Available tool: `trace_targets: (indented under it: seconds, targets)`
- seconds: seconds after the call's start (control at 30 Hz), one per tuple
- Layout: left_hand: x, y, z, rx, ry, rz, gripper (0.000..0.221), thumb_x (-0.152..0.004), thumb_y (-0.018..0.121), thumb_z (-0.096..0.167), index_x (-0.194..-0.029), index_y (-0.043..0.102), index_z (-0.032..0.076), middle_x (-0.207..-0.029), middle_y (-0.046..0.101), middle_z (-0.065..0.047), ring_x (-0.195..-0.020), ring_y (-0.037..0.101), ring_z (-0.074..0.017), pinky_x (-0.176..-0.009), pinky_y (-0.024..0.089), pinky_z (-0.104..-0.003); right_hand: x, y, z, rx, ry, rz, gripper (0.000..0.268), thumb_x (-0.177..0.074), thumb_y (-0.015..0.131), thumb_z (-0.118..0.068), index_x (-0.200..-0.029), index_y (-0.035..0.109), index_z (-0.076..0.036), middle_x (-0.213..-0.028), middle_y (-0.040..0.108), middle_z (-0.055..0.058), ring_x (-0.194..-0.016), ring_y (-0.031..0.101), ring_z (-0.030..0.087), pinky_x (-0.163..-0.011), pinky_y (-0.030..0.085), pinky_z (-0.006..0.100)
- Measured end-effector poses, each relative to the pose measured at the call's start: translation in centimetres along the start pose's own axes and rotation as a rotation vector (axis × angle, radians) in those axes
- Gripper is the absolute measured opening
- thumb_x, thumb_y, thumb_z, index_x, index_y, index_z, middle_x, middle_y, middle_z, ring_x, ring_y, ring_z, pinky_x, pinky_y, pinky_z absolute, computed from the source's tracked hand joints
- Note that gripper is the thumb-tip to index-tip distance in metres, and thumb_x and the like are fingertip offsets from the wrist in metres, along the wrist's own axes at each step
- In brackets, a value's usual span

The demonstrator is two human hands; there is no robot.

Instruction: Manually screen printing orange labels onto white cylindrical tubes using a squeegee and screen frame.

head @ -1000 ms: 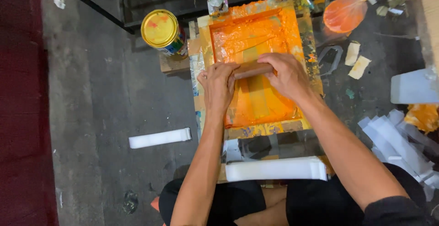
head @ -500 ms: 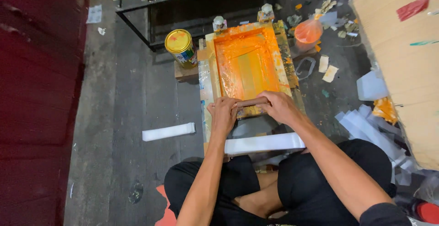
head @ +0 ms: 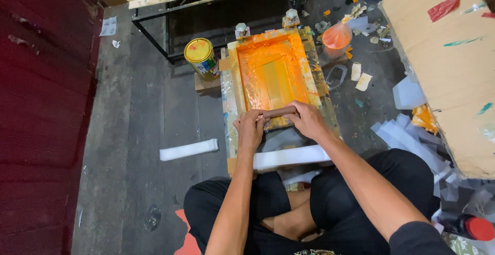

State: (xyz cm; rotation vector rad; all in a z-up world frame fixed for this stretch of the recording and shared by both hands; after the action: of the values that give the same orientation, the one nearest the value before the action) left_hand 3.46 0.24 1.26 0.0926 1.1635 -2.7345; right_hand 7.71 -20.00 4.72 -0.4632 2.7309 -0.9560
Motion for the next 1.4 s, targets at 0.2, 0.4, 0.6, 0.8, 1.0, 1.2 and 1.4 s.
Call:
trace_targets:
  seconds: [0.2,0.4,0.6,0.8,1.0,1.2,1.4]
  targets:
    - [0.3,-0.9,1.2,0.03,0.013,-0.001,0.019,-0.094,0.069,0.02,-0.109,0.072,0.03,-0.096,0.067,0.004,-0.106,0.06,-0.0203,-0.103,0.033,-0.043,-0.2,0.1,-0.2,0.025,-0.055,0.025,0.02,-0.092,0.077,-0.013,-0.11,0.07,-0.009,-0.095,0.076,0.015,-0.093,0.073,0.034,-0.079,0.06,0.042]
    - [-0.3,-0.5,0.8,0.03,-0.005,-0.003,0.025,-0.087,0.076,0.016,-0.109,0.072,0.027,-0.095,0.065,0.005,-0.107,0.058,-0.0198,-0.101,0.03,-0.044,-0.4,0.1,-0.4,0.051,-0.049,0.015,0.022,-0.093,0.074,-0.013,-0.115,0.07,-0.01,-0.097,0.075,0.015,-0.096,0.073,0.035,-0.083,0.059,0.043]
    - [-1.6,-3.3,3.2,0.07,0.097,0.016,0.027,-0.089,0.074,0.01,-0.11,0.073,0.027,-0.086,0.06,0.008,-0.098,0.056,-0.0144,-0.098,0.026,-0.038,-1.2,0.2,0.3,0.052,-0.146,0.026,0.025,-0.09,0.076,-0.008,-0.115,0.071,-0.01,-0.102,0.076,0.013,-0.101,0.072,0.035,-0.087,0.058,0.043]
    - [-7.6,-2.4,1.1,-0.003,0.225,0.034,0.029,-0.089,0.071,0.007,-0.113,0.071,0.022,-0.095,0.064,-0.001,-0.105,0.059,-0.0263,-0.094,0.035,-0.045,-7.1,0.0,1.1,0.077,-0.245,0.019,0.03,-0.089,0.073,-0.002,-0.119,0.072,-0.008,-0.111,0.074,0.016,-0.109,0.069,0.039,-0.092,0.056,0.049]
    - [-15.7,-0.7,-1.7,-0.114,0.224,0.146,0.024,-0.091,0.069,0.01,-0.108,0.072,0.028,-0.117,0.07,0.008,-0.112,0.056,-0.0165,-0.097,0.026,-0.046,-16.2,1.3,5.0,0.251,-0.294,0.027,0.034,-0.09,0.074,-0.01,-0.124,0.07,-0.014,-0.123,0.073,0.005,-0.121,0.066,0.027,-0.114,0.039,0.049]
    - [-17.2,0.3,-3.0,-0.105,0.185,0.119,0.034,-0.092,0.069,0.002,-0.115,0.072,0.027,-0.11,0.074,0.008,-0.115,0.058,-0.0175,-0.101,0.024,-0.044,-17.2,1.5,4.8,0.258,-0.259,-0.011,0.039,-0.086,0.074,0.001,-0.124,0.07,-0.008,-0.127,0.072,0.008,-0.122,0.066,0.03,-0.117,0.034,0.051]
    - [-15.9,0.4,-2.8,-0.133,0.183,0.103,0.037,-0.09,0.071,0.005,-0.117,0.071,0.031,-0.11,0.072,0.008,-0.118,0.055,-0.0175,-0.1,0.025,-0.046,-16.2,0.8,3.8,0.232,-0.298,0.007,0.036,-0.086,0.074,0.002,-0.12,0.07,-0.01,-0.123,0.073,0.007,-0.121,0.066,0.03,-0.115,0.038,0.049]
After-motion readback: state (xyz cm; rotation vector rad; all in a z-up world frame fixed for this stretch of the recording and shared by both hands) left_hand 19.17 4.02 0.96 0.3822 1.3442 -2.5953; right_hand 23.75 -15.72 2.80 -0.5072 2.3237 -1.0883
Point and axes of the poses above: each hand's wrist, its own x-axis away from the middle knuckle, its own y-axis out of the palm, z = x × y, the point moved 5 cm from there along -x, towards the middle knuckle
